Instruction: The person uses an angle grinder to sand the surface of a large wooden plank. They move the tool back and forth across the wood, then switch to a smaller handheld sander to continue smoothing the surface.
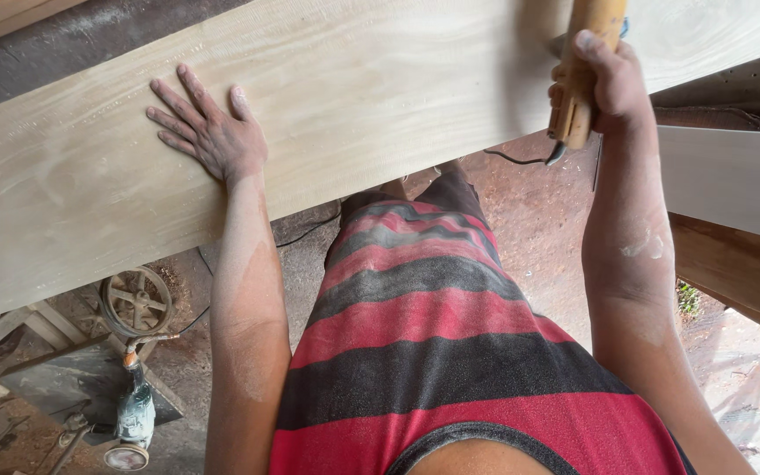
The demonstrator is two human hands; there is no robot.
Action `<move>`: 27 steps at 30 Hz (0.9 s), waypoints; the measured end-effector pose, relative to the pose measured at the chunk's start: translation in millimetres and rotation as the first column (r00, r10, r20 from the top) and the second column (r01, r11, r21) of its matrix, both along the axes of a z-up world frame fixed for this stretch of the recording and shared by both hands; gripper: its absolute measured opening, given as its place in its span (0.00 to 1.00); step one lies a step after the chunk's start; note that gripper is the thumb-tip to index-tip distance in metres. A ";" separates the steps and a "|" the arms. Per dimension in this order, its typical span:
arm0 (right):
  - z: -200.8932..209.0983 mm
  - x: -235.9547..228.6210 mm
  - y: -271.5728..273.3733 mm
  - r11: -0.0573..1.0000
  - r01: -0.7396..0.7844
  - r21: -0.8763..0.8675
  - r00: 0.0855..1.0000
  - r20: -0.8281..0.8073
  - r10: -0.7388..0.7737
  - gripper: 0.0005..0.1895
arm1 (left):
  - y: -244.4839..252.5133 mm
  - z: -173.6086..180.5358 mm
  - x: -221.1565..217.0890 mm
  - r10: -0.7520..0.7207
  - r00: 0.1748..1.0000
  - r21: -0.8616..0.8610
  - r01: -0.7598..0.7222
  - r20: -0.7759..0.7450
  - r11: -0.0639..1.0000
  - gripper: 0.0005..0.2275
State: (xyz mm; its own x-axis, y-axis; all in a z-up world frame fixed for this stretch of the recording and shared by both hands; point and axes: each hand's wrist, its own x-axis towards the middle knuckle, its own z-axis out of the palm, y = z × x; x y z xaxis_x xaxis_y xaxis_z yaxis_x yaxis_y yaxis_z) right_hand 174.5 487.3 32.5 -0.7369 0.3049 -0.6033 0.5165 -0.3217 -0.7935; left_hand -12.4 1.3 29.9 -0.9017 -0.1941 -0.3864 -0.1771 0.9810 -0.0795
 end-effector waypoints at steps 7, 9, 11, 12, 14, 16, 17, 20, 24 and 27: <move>0.1 23.5 26.0 0.989 0.136 0.053 0.989 -0.062 -0.132 0.36 | 2.2 2.4 -2.0 -0.005 0.999 -0.026 0.006 0.034 1.000 0.31; 3.5 27.3 17.2 0.987 0.148 0.054 0.989 0.005 -0.149 0.35 | 0.4 1.5 -1.3 -0.004 0.999 -0.028 0.005 0.038 1.000 0.31; 6.5 26.2 -0.3 0.990 0.143 0.018 0.984 0.108 -0.144 0.34 | -1.2 -0.7 -2.5 -0.003 0.999 -0.024 0.004 0.034 1.000 0.31; 7.0 24.4 -12.9 0.997 0.073 -0.022 0.995 0.063 -0.072 0.32 | -2.1 -2.2 -2.7 -0.001 1.000 -0.032 0.002 0.026 1.000 0.31; 5.2 17.6 -44.6 0.996 -0.038 -0.083 0.999 0.000 0.038 0.29 | -3.1 -5.7 -3.3 -0.002 1.000 -0.043 0.003 0.010 0.999 0.31; 1.4 8.4 -79.4 0.987 -0.148 -0.070 0.989 0.007 0.149 0.27 | -3.7 -8.4 -4.7 0.008 1.000 -0.044 -0.008 -0.002 0.999 0.32; -1.2 4.0 -96.7 0.976 -0.217 -0.035 0.975 0.034 0.218 0.26 | -4.0 -9.2 -5.6 0.013 1.000 -0.042 -0.013 -0.009 0.999 0.32; -8.1 -4.2 -139.3 0.950 -0.310 -0.037 0.950 0.033 0.311 0.27 | -6.5 -10.0 -4.3 0.017 0.999 -0.040 -0.018 -0.028 0.999 0.32; -4.1 -1.6 -149.4 0.925 -0.381 0.012 0.924 0.047 0.380 0.28 | -5.3 -9.7 -4.8 0.012 0.999 -0.030 -0.013 -0.032 0.999 0.32; 1.4 9.5 -127.2 0.946 -0.322 -0.046 0.945 0.051 0.324 0.26 | -5.0 -10.3 -6.7 0.015 1.000 -0.025 -0.015 -0.021 1.000 0.31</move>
